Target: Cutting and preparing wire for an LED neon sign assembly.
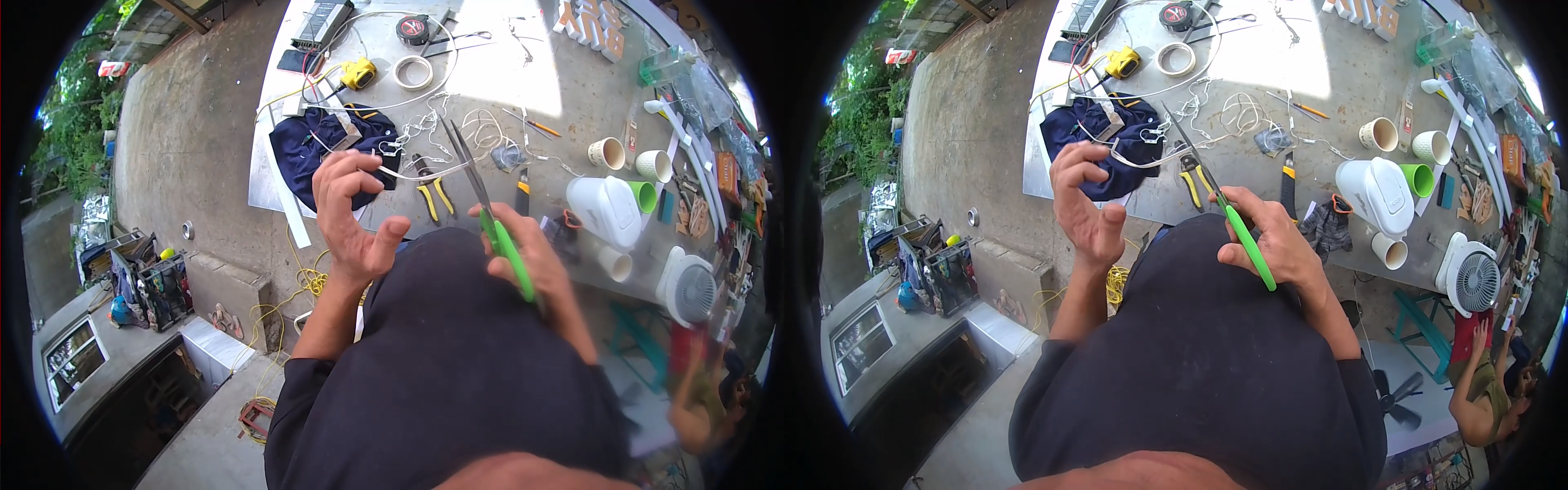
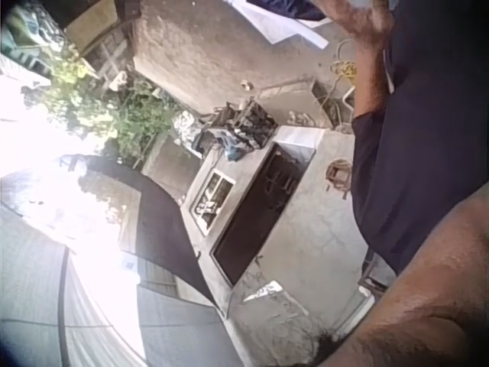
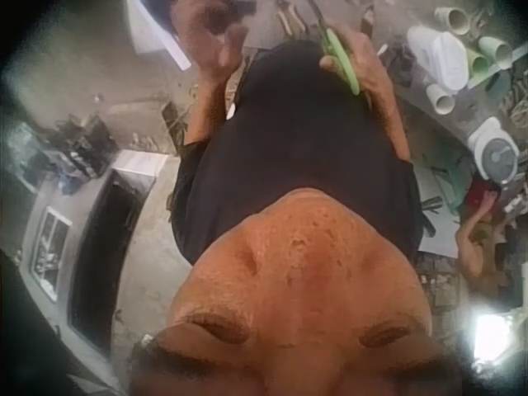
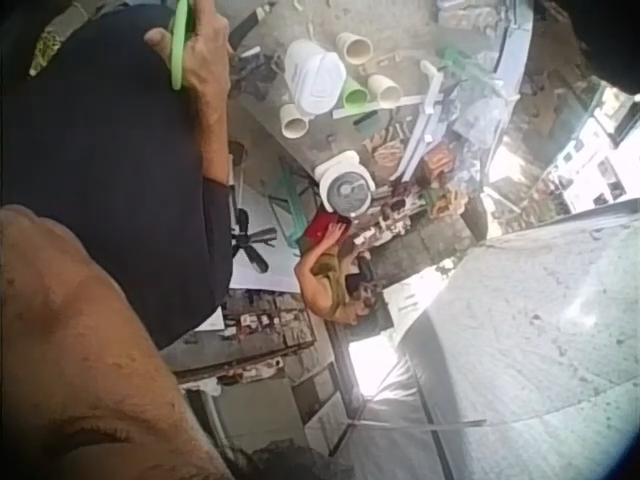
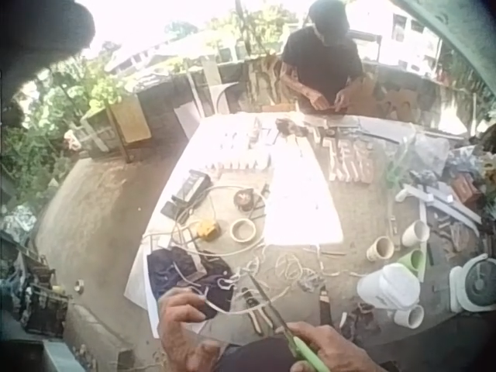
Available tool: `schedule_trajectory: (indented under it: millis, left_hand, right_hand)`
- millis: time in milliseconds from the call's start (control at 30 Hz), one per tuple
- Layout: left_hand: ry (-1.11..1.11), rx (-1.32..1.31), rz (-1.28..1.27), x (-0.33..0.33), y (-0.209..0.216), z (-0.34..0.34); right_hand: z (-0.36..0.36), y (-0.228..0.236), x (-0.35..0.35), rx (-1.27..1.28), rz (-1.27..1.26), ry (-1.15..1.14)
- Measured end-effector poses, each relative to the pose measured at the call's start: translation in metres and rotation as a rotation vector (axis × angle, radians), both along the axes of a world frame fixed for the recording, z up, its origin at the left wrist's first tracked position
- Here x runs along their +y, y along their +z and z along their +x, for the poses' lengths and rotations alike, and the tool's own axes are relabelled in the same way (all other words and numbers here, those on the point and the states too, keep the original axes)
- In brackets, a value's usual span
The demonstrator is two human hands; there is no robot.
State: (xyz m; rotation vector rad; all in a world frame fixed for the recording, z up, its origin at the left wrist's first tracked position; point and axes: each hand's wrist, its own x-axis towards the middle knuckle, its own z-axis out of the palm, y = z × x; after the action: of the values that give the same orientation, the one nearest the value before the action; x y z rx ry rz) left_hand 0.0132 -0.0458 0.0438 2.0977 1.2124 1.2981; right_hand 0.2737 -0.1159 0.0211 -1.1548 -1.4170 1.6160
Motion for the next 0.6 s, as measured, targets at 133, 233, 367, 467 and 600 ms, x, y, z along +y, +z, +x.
schedule_trajectory:
  millis: [133,233,367,467,600]
  left_hand:
    - [-0.394,-0.158,-0.457,0.046,0.019,0.014]
    - [-0.642,-0.310,-0.557,0.050,0.015,0.027]
    - [-0.785,-0.560,-0.696,0.036,0.006,0.039]
    - [-0.765,-0.644,-0.763,0.025,0.004,0.043]
    - [-0.758,-0.604,-0.772,0.021,0.006,0.040]
  right_hand:
    - [-0.005,0.008,0.001,0.089,-0.007,0.087]
    - [-0.007,0.018,0.000,0.220,-0.098,0.097]
    - [-0.008,0.026,-0.002,0.283,-0.140,0.058]
    - [-0.006,0.030,-0.003,0.290,-0.160,0.083]
    - [-0.005,0.033,-0.002,0.279,-0.175,0.111]
